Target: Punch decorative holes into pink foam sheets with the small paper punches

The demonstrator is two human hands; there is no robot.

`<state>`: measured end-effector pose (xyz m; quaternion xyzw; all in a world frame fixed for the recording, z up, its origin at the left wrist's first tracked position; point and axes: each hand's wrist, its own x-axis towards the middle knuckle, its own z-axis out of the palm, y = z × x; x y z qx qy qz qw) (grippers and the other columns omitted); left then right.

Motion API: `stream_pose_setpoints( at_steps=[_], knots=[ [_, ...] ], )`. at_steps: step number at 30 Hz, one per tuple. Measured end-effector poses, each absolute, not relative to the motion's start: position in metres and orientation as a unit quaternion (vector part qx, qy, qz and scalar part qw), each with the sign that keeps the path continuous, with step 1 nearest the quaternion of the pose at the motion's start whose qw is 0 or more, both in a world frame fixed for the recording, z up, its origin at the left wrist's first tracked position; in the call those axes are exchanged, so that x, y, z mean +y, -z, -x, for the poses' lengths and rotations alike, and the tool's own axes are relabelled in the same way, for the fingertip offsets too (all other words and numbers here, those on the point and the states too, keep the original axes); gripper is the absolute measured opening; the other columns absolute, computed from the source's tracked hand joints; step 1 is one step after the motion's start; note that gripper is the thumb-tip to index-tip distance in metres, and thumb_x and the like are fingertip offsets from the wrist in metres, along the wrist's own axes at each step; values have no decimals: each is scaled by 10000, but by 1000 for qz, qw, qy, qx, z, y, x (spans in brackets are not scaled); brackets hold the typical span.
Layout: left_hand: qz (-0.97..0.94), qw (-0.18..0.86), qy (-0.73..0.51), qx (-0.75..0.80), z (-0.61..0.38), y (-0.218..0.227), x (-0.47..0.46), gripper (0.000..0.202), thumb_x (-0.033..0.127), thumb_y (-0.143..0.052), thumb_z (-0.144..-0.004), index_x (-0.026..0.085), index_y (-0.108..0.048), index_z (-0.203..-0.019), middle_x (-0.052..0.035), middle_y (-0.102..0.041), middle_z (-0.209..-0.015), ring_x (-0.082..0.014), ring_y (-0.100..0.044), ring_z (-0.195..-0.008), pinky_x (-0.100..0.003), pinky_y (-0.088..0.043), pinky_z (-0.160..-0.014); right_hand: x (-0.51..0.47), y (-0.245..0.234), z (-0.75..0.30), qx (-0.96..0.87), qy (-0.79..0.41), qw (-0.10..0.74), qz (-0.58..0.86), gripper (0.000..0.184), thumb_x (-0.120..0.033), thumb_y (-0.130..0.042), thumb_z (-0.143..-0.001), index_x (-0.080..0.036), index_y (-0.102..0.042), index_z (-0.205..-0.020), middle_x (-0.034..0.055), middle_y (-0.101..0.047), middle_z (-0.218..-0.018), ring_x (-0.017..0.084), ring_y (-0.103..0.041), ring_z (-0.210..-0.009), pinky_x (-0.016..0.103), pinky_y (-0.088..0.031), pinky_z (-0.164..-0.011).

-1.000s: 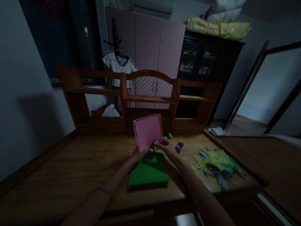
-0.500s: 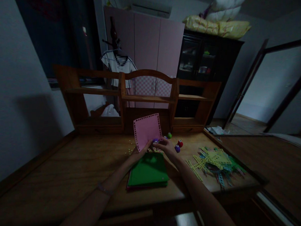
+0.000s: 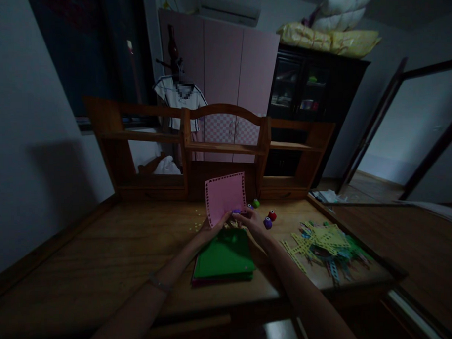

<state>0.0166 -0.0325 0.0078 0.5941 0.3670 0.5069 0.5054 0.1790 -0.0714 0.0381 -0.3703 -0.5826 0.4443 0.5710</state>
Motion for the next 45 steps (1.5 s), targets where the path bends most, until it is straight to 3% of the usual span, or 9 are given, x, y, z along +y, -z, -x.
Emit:
stream_pose_setpoints(
  at_steps=[5, 10, 15, 20, 25, 30, 38, 45],
  knots=[
    [-617, 484, -496, 373, -22, -3, -28, 518, 503, -655, -706, 132, -649, -1068, -121, -636, -1161, -266, -589, -1076, -406, -410, -1006, -66, -34, -180, -563, -451, 585, 371, 251, -403, -727, -683, -175, -624, -708, -16, -548, -624, 104, -439, -512, 231, -325, -485],
    [-636, 445, -497, 387, -21, -11, -32, 482, 515, -614, -740, 158, -656, -1060, -95, -658, -1117, -259, -591, -1064, -410, -428, -979, -63, -31, -181, -559, -440, 580, 398, 310, -452, -721, -669, -171, -589, -664, -35, -491, -568, 85, -375, -466, 230, -292, -468],
    [-639, 413, -525, 380, -17, -20, -39, 414, 511, -570, -775, 135, -689, -901, -107, -692, -995, -252, -621, -982, -355, -494, -859, -64, -32, -182, -569, -429, 577, 399, 296, -459, -700, -686, -176, -612, -688, -41, -484, -544, 96, -393, -465, 238, -298, -474],
    [-630, 381, -544, 404, -15, -22, -40, 403, 507, -528, -799, 137, -679, -853, -82, -700, -835, -229, -651, -795, -316, -518, -683, -66, -36, -180, -575, -428, 575, 395, 271, -422, -706, -683, -183, -674, -807, 10, -616, -700, 156, -550, -633, 256, -394, -571],
    [-614, 372, -574, 394, -17, -23, -37, 388, 482, -533, -807, 127, -677, -868, -88, -702, -874, -214, -654, -805, -306, -523, -703, -72, -38, -175, -595, -446, 555, 372, 291, -414, -703, -681, -245, -684, -917, 15, -674, -923, 198, -610, -821, 290, -450, -687],
    [-621, 374, -571, 385, -16, -20, -34, 391, 488, -542, -803, 128, -677, -877, -86, -707, -869, -213, -661, -802, -309, -533, -710, -75, -40, -173, -611, -454, 532, 370, 256, -404, -692, -698, -270, -680, -915, 4, -680, -965, 209, -619, -871, 310, -458, -742],
    [-634, 366, -562, 385, -15, -21, -36, 388, 480, -539, -814, 134, -678, -922, -89, -706, -881, -213, -662, -797, -294, -528, -684, -73, -38, -172, -595, -439, 548, 391, 252, -429, -699, -691, -249, -675, -865, 10, -675, -905, 195, -603, -814, 297, -447, -692],
    [-634, 361, -556, 399, -14, -22, -34, 380, 489, -524, -817, 138, -669, -816, -66, -688, -729, -202, -654, -727, -272, -515, -630, -73, -39, -172, -617, -446, 535, 366, 281, -406, -700, -698, -249, -670, -928, 13, -666, -942, 191, -602, -832, 290, -448, -694]
  ],
)
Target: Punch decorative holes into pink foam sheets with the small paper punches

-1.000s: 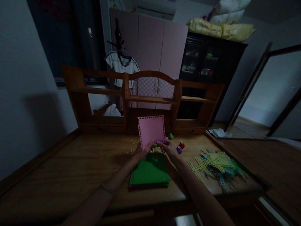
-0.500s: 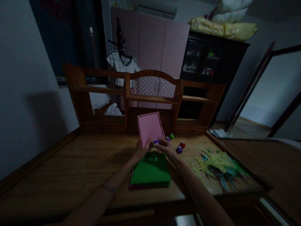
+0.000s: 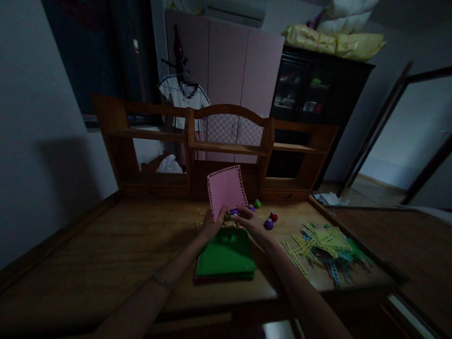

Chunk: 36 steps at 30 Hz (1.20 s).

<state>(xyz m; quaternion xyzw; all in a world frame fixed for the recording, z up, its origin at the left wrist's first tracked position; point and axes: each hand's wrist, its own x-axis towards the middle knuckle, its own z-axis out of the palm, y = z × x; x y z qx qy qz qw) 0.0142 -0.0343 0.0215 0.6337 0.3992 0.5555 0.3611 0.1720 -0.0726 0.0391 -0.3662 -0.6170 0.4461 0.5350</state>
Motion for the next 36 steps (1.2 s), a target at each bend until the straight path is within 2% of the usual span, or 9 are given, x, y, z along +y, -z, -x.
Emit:
stream_pose_setpoints(
  at_steps=[5, 11, 17, 19, 23, 29, 33, 36],
  knots=[
    [-625, 357, -568, 399, -15, -21, -34, 375, 491, -530, -807, 141, -664, -804, -62, -680, -701, -198, -652, -713, -265, -512, -621, -65, -32, -172, -610, -444, 538, 376, 288, -413, -706, -692, -223, -670, -906, 21, -655, -899, 176, -601, -779, 299, -463, -687],
    [-595, 345, -600, 408, -17, -22, -35, 383, 493, -535, -804, 135, -666, -849, -62, -690, -779, -191, -651, -734, -268, -514, -647, -59, -23, -175, -559, -464, 561, 397, 318, -493, -660, -722, -201, -649, -848, 14, -617, -853, 152, -589, -708, 288, -488, -644],
    [-584, 348, -598, 424, -15, -25, -38, 393, 503, -538, -800, 137, -666, -863, -57, -690, -772, -189, -651, -730, -261, -512, -630, -54, -23, -183, -550, -446, 563, 427, 391, -583, -585, -751, -198, -624, -813, -8, -572, -728, 112, -499, -554, 238, -418, -511],
    [-586, 348, -598, 421, -15, -26, -39, 394, 502, -536, -800, 138, -667, -877, -61, -696, -811, -193, -652, -770, -265, -513, -659, -53, -24, -185, -554, -400, 571, 455, 434, -616, -551, -756, -189, -620, -782, -9, -568, -703, 125, -501, -575, 240, -405, -522],
    [-584, 349, -603, 415, -15, -27, -38, 402, 503, -537, -800, 139, -661, -919, -71, -695, -894, -203, -646, -842, -281, -511, -720, -54, -29, -187, -571, -336, 594, 456, 434, -612, -526, -775, -190, -625, -776, 0, -594, -748, 159, -548, -712, 251, -432, -638],
    [-579, 351, -599, 428, -14, -27, -38, 394, 519, -530, -802, 145, -653, -815, -49, -671, -755, -174, -627, -692, -251, -493, -606, -53, -28, -187, -619, -314, 568, 442, 382, -530, -650, -719, -176, -654, -862, 40, -647, -842, 191, -597, -806, 300, -457, -738],
    [-575, 358, -593, 436, -13, -28, -41, 410, 538, -520, -802, 148, -626, -728, -29, -633, -659, -155, -595, -600, -237, -461, -542, -47, -19, -189, -620, -287, 568, 458, 414, -513, -701, -669, -170, -651, -894, 47, -654, -846, 199, -610, -798, 318, -475, -724],
    [-572, 355, -596, 439, -12, -30, -42, 420, 556, -523, -792, 153, -614, -717, -23, -627, -657, -157, -590, -606, -239, -450, -549, -45, -16, -189, -605, -310, 572, 459, 436, -518, -712, -650, -172, -642, -907, 53, -656, -856, 202, -619, -770, 315, -496, -664]
  ],
)
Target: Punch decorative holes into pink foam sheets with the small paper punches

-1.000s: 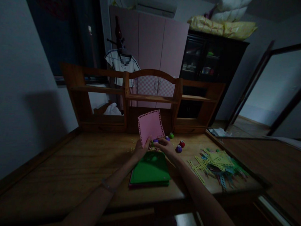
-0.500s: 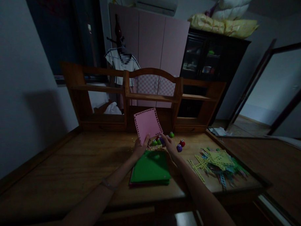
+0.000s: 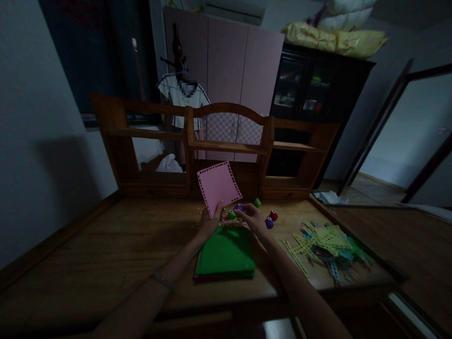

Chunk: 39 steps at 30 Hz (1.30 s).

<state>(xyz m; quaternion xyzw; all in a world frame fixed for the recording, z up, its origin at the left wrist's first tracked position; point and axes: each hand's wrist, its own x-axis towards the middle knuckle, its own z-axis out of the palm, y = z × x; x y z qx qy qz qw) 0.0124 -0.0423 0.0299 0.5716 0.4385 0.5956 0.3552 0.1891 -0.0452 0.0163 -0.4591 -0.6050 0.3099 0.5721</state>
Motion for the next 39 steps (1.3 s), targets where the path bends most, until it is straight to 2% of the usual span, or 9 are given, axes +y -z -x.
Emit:
stream_pose_setpoints(
  at_steps=[2, 9, 15, 18, 25, 28, 32, 36, 39],
  knots=[
    [-573, 353, -595, 439, -11, -30, -42, 431, 569, -520, -789, 154, -614, -724, -23, -630, -667, -159, -587, -616, -240, -442, -553, -46, -18, -187, -594, -334, 577, 449, 440, -512, -729, -630, -174, -635, -896, 56, -658, -860, 205, -626, -766, 318, -506, -653],
    [-595, 341, -588, 429, -9, -27, -37, 442, 565, -476, -818, 158, -605, -705, -23, -609, -632, -154, -578, -586, -237, -437, -532, -58, -27, -177, -583, -419, 569, 400, 448, -433, -786, -562, -215, -595, -904, 31, -659, -897, 203, -639, -825, 336, -512, -755],
    [-622, 343, -571, 412, -12, -29, -39, 425, 528, -485, -825, 153, -665, -912, -79, -690, -892, -213, -641, -824, -299, -502, -721, -64, -31, -172, -576, -463, 563, 370, 398, -382, -769, -595, -240, -592, -922, 15, -665, -907, 211, -639, -854, 365, -507, -801],
    [-619, 349, -574, 408, -13, -31, -42, 439, 525, -505, -813, 143, -664, -957, -94, -691, -939, -231, -637, -894, -318, -501, -784, -67, -35, -171, -574, -469, 563, 366, 348, -379, -749, -623, -250, -604, -912, 17, -671, -927, 218, -639, -886, 367, -506, -814],
    [-617, 340, -573, 418, -13, -32, -44, 446, 536, -489, -823, 143, -669, -935, -78, -695, -866, -216, -650, -782, -298, -511, -682, -70, -40, -170, -579, -461, 556, 379, 355, -389, -755, -614, -253, -616, -911, 10, -675, -935, 218, -645, -882, 357, -514, -804],
    [-623, 333, -570, 419, -13, -32, -44, 433, 529, -495, -823, 146, -672, -923, -74, -693, -839, -211, -650, -765, -293, -511, -679, -71, -40, -170, -581, -457, 564, 369, 340, -389, -741, -633, -250, -619, -919, 18, -669, -958, 219, -642, -885, 357, -515, -806],
    [-627, 334, -576, 404, -16, -30, -43, 410, 507, -505, -827, 153, -664, -960, -78, -691, -904, -216, -648, -825, -297, -517, -707, -72, -42, -171, -582, -441, 571, 375, 324, -385, -725, -654, -242, -623, -926, 28, -665, -961, 221, -645, -883, 348, -521, -784],
    [-623, 359, -565, 403, -16, -29, -44, 408, 509, -510, -825, 157, -667, -958, -78, -698, -877, -218, -652, -776, -309, -530, -667, -71, -43, -173, -579, -432, 578, 379, 318, -390, -727, -658, -232, -624, -915, 34, -662, -958, 222, -645, -882, 345, -523, -779],
    [-636, 365, -557, 390, -15, -29, -45, 397, 497, -516, -829, 161, -671, -974, -78, -703, -888, -222, -655, -818, -319, -530, -723, -70, -41, -174, -577, -434, 583, 373, 316, -399, -719, -672, -226, -621, -917, 35, -661, -940, 221, -645, -873, 348, -523, -781]
  ],
)
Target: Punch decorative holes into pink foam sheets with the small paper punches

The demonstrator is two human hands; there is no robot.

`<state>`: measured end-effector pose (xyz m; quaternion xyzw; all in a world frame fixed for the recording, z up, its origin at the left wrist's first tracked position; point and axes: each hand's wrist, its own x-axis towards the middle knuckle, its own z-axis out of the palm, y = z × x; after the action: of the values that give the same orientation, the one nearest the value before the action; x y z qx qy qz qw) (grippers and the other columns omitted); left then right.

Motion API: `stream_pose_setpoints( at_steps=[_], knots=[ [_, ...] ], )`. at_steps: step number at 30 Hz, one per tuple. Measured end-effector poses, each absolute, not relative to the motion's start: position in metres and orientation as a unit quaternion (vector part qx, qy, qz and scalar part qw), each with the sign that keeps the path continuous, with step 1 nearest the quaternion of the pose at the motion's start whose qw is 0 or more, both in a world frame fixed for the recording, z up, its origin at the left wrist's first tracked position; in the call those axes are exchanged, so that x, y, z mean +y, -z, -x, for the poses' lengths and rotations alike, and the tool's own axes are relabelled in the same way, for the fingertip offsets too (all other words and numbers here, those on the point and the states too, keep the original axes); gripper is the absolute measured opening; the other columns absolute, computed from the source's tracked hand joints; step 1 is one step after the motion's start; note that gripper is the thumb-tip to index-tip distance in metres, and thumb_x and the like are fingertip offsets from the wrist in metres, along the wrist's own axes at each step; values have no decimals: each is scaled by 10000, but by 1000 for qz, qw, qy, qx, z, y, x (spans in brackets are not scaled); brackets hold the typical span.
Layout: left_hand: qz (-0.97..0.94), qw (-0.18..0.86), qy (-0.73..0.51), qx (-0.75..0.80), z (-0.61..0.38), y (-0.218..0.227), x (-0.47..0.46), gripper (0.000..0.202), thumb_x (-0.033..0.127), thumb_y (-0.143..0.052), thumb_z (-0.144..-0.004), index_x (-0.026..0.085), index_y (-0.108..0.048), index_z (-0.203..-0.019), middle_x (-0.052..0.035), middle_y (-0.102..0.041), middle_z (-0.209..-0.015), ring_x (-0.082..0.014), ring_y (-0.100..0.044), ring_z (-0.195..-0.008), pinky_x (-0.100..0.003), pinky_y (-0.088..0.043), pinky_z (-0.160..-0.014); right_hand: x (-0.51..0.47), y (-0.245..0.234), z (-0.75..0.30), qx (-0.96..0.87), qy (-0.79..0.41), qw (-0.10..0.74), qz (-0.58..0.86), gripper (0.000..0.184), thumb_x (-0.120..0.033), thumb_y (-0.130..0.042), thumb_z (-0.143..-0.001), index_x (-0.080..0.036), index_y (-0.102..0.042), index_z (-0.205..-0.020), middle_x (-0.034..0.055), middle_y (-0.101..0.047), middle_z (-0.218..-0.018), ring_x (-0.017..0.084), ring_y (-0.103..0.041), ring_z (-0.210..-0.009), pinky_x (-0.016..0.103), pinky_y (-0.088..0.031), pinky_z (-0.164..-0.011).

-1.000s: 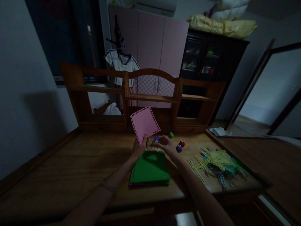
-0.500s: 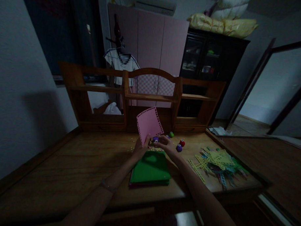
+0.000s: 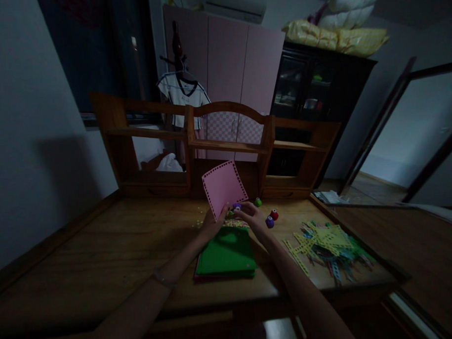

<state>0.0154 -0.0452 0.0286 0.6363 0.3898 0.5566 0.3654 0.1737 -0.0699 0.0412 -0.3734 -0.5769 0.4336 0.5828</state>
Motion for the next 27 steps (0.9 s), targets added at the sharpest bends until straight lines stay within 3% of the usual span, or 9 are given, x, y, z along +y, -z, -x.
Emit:
stream_pose_setpoints(
  at_steps=[18, 27],
  knots=[
    [-651, 373, -523, 404, -16, -37, -53, 371, 477, -541, -820, 145, -678, -917, -65, -707, -757, -230, -657, -866, -318, -519, -782, -70, -42, -172, -564, -423, 595, 386, 372, -433, -743, -630, -226, -654, -926, 29, -692, -891, 222, -660, -826, 351, -536, -755],
    [-667, 363, -530, 378, -16, -34, -48, 397, 474, -534, -827, 150, -665, -1017, -79, -702, -983, -229, -644, -937, -333, -503, -846, -69, -41, -175, -574, -432, 592, 367, 356, -401, -741, -654, -214, -648, -943, 42, -684, -915, 219, -651, -833, 348, -532, -758]
  ],
)
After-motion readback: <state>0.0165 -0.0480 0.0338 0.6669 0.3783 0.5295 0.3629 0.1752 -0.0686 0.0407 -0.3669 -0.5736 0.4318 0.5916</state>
